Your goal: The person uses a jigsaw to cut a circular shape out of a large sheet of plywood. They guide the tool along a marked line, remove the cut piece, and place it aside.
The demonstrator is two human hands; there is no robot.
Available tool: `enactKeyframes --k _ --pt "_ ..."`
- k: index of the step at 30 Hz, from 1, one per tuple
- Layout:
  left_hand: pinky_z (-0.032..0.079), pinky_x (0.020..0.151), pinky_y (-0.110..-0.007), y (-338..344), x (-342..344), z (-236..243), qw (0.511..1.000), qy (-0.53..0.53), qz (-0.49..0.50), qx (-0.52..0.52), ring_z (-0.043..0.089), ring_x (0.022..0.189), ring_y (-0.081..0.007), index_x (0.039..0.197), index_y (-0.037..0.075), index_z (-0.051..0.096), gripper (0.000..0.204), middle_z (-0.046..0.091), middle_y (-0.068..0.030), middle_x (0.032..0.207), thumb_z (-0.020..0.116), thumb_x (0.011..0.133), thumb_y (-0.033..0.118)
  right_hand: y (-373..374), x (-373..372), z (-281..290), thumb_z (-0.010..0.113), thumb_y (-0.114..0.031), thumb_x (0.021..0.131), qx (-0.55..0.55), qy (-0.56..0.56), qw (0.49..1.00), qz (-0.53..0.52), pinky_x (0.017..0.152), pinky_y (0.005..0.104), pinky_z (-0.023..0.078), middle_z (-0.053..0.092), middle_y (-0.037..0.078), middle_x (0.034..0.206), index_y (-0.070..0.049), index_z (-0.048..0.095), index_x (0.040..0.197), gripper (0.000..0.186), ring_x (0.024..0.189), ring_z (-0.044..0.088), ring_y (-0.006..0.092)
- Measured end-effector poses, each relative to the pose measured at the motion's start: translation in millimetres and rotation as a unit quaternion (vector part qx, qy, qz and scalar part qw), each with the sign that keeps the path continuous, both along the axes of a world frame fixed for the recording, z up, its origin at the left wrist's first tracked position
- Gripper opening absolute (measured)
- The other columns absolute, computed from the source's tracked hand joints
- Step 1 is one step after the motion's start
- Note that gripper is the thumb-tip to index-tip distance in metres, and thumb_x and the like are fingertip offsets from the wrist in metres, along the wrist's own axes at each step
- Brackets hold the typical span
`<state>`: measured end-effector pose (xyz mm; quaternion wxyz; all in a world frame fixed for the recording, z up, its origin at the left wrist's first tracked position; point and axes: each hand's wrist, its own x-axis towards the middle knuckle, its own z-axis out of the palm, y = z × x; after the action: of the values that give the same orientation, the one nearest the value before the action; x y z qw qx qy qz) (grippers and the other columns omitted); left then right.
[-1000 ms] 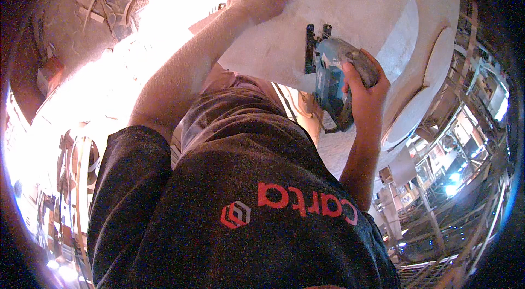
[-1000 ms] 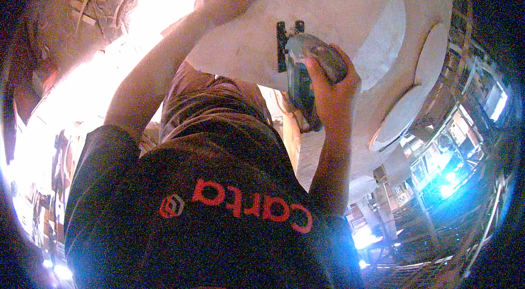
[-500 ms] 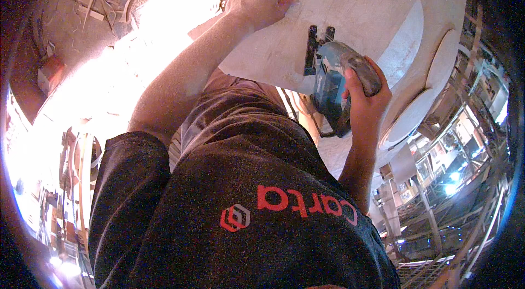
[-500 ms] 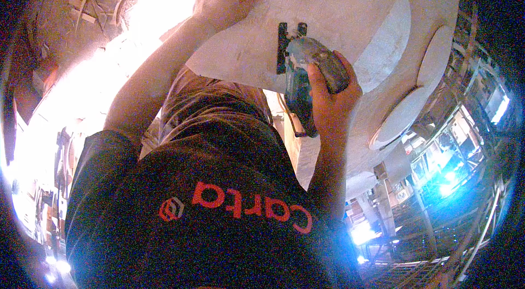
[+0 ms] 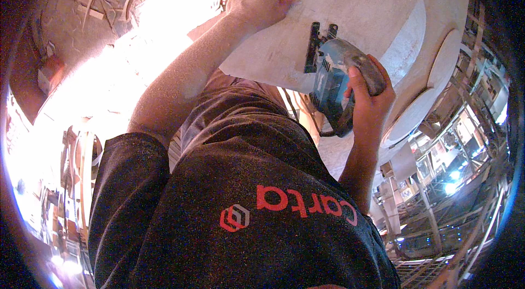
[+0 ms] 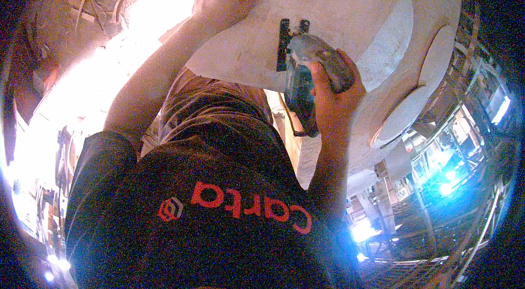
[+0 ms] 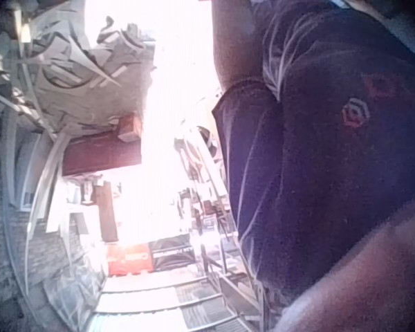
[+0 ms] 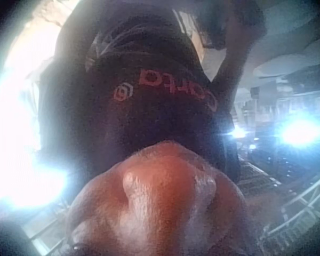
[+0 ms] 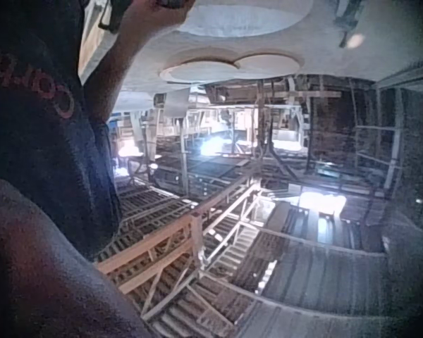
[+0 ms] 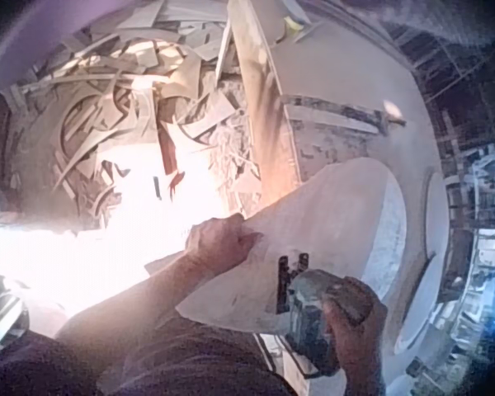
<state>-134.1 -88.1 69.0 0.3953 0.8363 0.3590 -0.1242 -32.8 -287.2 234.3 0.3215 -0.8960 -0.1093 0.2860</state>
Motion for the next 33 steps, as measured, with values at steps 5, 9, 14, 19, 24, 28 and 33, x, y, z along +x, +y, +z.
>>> enactKeyframes --k 5,9,14,19,24,28,33 --pt "0.056 0.087 -0.052 -1.5 0.6 -2.4 1.000 0.001 0.010 -0.003 0.071 0.099 -0.0382 0.117 0.016 0.069 0.053 0.074 -0.0172 0.103 0.057 0.092 0.062 -0.1 3.6 1.2 0.082 -0.017 0.084 0.005 0.011 1.000 -0.005 0.053 0.0247 0.052 0.073 0.010 0.097 0.006 0.060 0.128 0.054 0.063 0.064 0.0118" --pt "0.056 0.088 -0.052 -1.8 0.3 -2.9 1.000 -0.002 0.017 -0.008 0.071 0.100 -0.0392 0.115 0.016 0.070 0.055 0.074 -0.0179 0.103 0.056 0.092 0.064 0.3 4.2 -0.9 0.081 -0.017 0.085 0.005 -0.002 1.000 -0.003 0.053 0.0246 0.052 0.073 0.010 0.095 0.006 0.060 0.127 0.052 0.061 0.063 0.0114" --pt "0.057 0.086 -0.052 -1.9 0.3 -3.3 1.000 0.000 0.006 0.001 0.072 0.096 -0.0373 0.116 0.016 0.069 0.050 0.074 -0.0170 0.100 0.058 0.093 0.059 10.9 -0.4 6.2 0.073 -0.011 0.089 -0.022 -0.012 1.000 0.005 0.058 0.0259 0.047 0.070 0.007 0.088 0.007 0.062 0.124 0.041 0.063 0.059 0.0119" --pt "0.058 0.084 -0.052 -1.4 -0.8 -2.5 1.000 0.005 0.003 -0.003 0.073 0.096 -0.0363 0.117 0.016 0.069 0.050 0.075 -0.0164 0.100 0.059 0.093 0.058 11.8 0.1 2.9 0.073 -0.012 0.089 -0.014 -0.025 1.000 -0.006 0.058 0.0257 0.047 0.069 0.007 0.086 0.007 0.062 0.125 0.043 0.062 0.059 0.0120" --pt "0.058 0.085 -0.051 -0.4 0.5 4.7 1.000 0.020 0.005 -0.013 0.073 0.098 -0.0354 0.117 0.016 0.070 0.051 0.075 -0.0158 0.102 0.059 0.092 0.059 14.3 1.5 3.4 0.073 -0.013 0.089 -0.017 -0.027 0.999 -0.004 0.058 0.0259 0.046 0.068 0.006 0.082 0.007 0.062 0.126 0.044 0.062 0.058 0.0121" --pt "0.058 0.085 -0.050 -0.9 0.4 5.4 1.000 0.012 0.009 -0.007 0.073 0.097 -0.0353 0.117 0.016 0.070 0.050 0.075 -0.0161 0.102 0.059 0.092 0.058 17.0 2.6 4.9 0.074 -0.015 0.089 -0.021 -0.021 1.000 0.000 0.059 0.0259 0.045 0.068 0.006 0.079 0.006 0.062 0.126 0.045 0.062 0.058 0.0121" --pt "0.058 0.086 -0.050 -1.1 -1.1 4.1 1.000 -0.003 0.003 -0.012 0.073 0.097 -0.0359 0.117 0.014 0.070 0.049 0.075 -0.0171 0.102 0.060 0.092 0.056 16.4 4.8 4.4 0.074 -0.017 0.090 -0.014 -0.018 1.000 0.000 0.059 0.0258 0.045 0.067 0.006 0.077 0.006 0.062 0.126 0.044 0.061 0.058 0.0117"
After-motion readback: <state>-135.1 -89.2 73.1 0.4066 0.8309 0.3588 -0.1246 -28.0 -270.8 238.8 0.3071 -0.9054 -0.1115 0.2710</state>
